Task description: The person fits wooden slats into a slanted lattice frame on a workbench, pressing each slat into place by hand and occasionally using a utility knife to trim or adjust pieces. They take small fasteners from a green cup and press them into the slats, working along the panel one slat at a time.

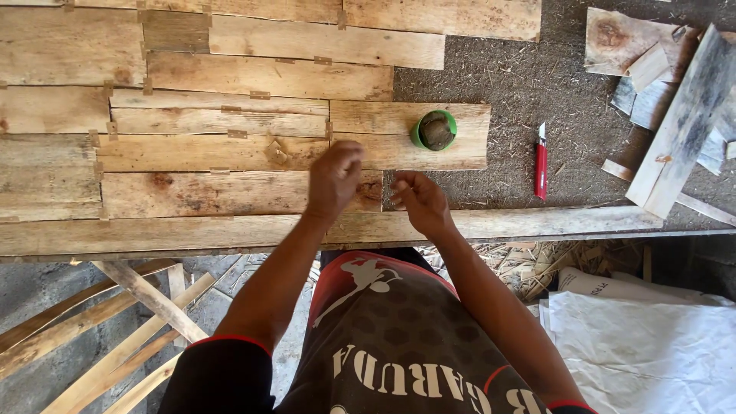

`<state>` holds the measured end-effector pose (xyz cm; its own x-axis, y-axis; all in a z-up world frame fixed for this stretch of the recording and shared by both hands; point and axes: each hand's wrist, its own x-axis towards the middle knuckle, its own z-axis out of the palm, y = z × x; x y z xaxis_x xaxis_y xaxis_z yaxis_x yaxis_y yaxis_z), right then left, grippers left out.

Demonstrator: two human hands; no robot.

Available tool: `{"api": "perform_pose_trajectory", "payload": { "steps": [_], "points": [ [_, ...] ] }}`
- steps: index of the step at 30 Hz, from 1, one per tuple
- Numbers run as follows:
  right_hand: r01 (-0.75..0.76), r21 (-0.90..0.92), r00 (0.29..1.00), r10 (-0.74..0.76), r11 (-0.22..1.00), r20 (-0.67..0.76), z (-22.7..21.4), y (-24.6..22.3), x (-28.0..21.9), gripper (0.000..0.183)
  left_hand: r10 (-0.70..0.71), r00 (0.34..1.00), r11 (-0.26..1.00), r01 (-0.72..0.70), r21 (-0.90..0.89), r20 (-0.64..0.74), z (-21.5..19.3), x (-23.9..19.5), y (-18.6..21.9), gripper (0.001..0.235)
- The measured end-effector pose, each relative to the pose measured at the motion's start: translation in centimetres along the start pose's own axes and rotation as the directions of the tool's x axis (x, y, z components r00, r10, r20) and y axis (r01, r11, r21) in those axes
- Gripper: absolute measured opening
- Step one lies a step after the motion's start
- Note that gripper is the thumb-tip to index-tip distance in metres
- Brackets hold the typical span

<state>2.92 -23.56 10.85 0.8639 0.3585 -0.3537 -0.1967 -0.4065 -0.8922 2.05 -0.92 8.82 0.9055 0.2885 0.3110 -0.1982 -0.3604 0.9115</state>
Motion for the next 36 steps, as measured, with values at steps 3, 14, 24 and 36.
{"api": "perform_pose_trajectory", "payload": {
  "steps": [3,14,24,36],
  "points": [
    [-0.189,0.325,0.981,0.194,0.926,0.017,0.1,-3.4,0.6,0.030,0.023,0.993,1.000,-0.022,-0.017,0.113,1.9,-1.0,1.8,0.015],
    [-0.117,0.558,0.976,0.199,0.822,-0.089,-3.1,1.3,1.7,0.010,-0.129,0.975,0.965,0.165,-0.203,0.182,6.3,-0.3,6.0,0.022],
    [-0.058,0.448,0.952,0.184,0.892,-0.244,-5.2,0.3,2.9,0.012,-0.375,0.918,0.887,0.395,-0.239,0.127,10.9,0.8,6.1,0.012],
    [-0.211,-0.079,0.843,0.140,0.974,-0.519,-6.4,-3.3,6.0,0.036,-0.332,0.943,0.938,0.334,-0.096,0.036,14.1,2.7,4.6,0.026]
  ]
}}
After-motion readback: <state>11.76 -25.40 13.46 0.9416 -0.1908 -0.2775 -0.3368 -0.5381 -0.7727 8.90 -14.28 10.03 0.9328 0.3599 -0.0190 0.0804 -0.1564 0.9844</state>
